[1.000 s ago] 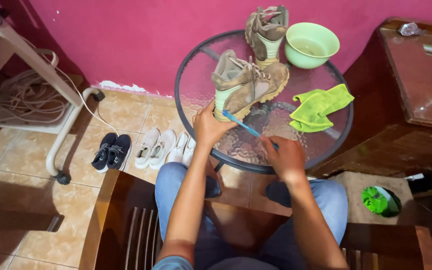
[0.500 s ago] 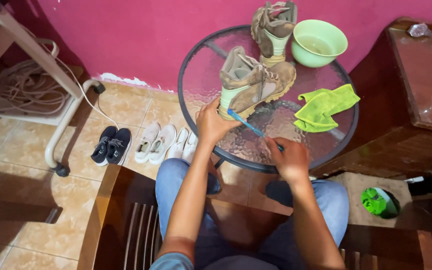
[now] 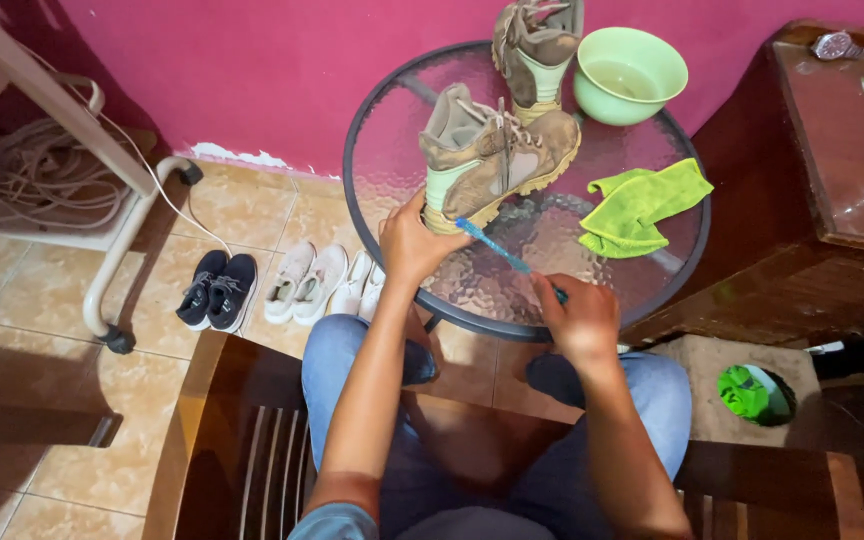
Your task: The person scrubs a beige hiking boot with a blue toothbrush, focusing on the sole and sides. They hold the boot steady with one hand while scrubbing with the other, occasionally rotating the boot to access different areas.
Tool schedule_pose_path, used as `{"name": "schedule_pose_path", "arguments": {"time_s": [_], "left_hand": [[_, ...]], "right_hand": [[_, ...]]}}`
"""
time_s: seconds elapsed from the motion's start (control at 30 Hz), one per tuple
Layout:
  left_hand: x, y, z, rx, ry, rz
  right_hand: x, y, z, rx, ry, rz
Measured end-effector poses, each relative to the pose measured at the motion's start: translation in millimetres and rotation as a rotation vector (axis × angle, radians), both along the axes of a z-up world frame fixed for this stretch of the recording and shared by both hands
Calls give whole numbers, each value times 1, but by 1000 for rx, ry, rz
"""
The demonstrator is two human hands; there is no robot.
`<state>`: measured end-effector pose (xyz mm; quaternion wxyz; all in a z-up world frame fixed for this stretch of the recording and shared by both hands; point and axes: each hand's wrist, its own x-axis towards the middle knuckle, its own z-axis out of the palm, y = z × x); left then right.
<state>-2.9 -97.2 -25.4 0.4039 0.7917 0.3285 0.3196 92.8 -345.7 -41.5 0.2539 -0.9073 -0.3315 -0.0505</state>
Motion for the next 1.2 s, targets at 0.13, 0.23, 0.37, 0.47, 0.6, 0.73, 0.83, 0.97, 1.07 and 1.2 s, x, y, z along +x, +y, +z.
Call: {"name": "schedule_pose_path", "arguments": {"time_s": [0.13, 0.23, 0.37, 0.47, 0.6, 0.73, 0.83, 0.97, 1.07, 1.2], "left_hand": [[-1, -2, 6, -3, 15, -19], [2, 2, -6, 4, 41, 3], [0, 1, 0, 15, 38, -7], [-6, -5, 17, -17, -8, -16], [-9, -6, 25, -38, -23, -30], [-11, -4, 19, -39, -57, -15], [-9, -4, 20, -70, -32, -15], [-12, -10, 26, -16, -52, -20], [-15, -11, 28, -14, -74, -34], [-12, -9, 21, -6, -81, -36]], "right_hand": [[-8, 30, 21, 59, 51, 33], [-13, 57, 27, 97, -30, 89], [-9, 54, 20, 75, 55, 113], [-6, 34, -1, 57, 84, 138], [13, 32, -20, 166, 66, 137], [27, 48, 0, 407, 77, 121], [15, 54, 10, 452, 157, 116], [23, 46, 5, 402, 80, 227], [18, 49, 2, 421, 55, 229], [17, 51, 0, 453, 33, 235]]}}
